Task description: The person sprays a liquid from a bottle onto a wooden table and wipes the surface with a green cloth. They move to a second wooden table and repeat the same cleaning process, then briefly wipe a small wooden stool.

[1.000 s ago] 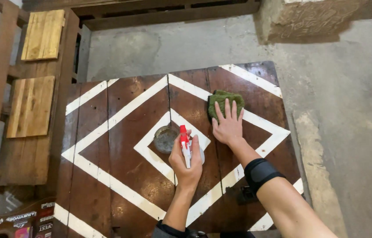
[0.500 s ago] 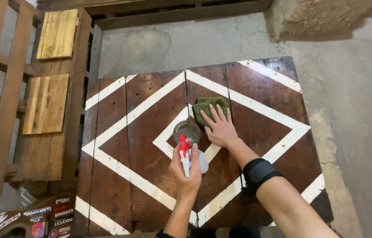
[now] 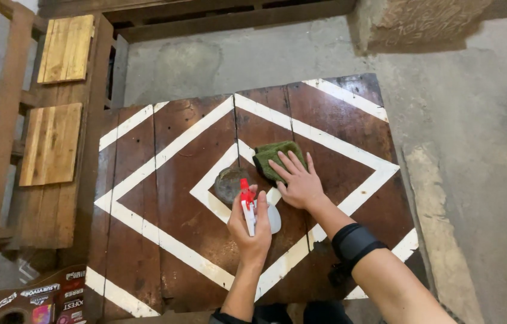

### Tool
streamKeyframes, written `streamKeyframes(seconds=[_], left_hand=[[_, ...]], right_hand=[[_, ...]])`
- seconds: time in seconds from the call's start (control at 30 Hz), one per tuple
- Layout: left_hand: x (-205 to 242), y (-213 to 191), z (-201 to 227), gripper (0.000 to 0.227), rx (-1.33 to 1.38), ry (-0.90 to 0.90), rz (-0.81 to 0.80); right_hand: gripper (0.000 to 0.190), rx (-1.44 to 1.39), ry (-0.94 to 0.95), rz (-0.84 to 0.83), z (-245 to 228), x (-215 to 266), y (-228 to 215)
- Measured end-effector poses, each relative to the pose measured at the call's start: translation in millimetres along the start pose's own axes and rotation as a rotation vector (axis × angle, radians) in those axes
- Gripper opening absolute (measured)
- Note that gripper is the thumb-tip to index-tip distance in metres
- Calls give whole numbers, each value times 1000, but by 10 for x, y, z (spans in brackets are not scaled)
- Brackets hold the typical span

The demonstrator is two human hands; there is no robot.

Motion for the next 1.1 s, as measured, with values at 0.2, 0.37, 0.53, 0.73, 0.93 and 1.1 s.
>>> streamKeyframes(seconds=[0.2, 0.37, 0.53, 0.73, 0.93, 1.1], left_hand=[[-5, 465, 99, 32, -85, 33, -38], [-28, 854, 169, 29, -148, 72, -68], [-37, 1233, 221, 31, -72, 96, -112], [-31, 1508, 241, 29, -105, 149, -186], [23, 1438, 236, 28, -120, 187, -198], [80, 1154, 221, 28, -84, 80, -191]], right_hand=[[66, -5, 132, 32, 735, 123, -114], [67, -81, 237, 46, 1190, 263, -237], [67, -140, 316, 85, 1624, 390, -285], [65, -174, 445, 21, 1895, 542, -304], [69, -213, 479, 194, 2047, 786, -72], [70, -181, 674, -66, 1869, 992, -303]])
Point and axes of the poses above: each hand's wrist, its own x-axis away from the middle knuckle, its own y-axis out of the palm, z = x × y, the point moved 6 cm from there along -x, towards the middle knuckle, and after that the axes turned 14 degrees about -z, right-handed, at the moved point
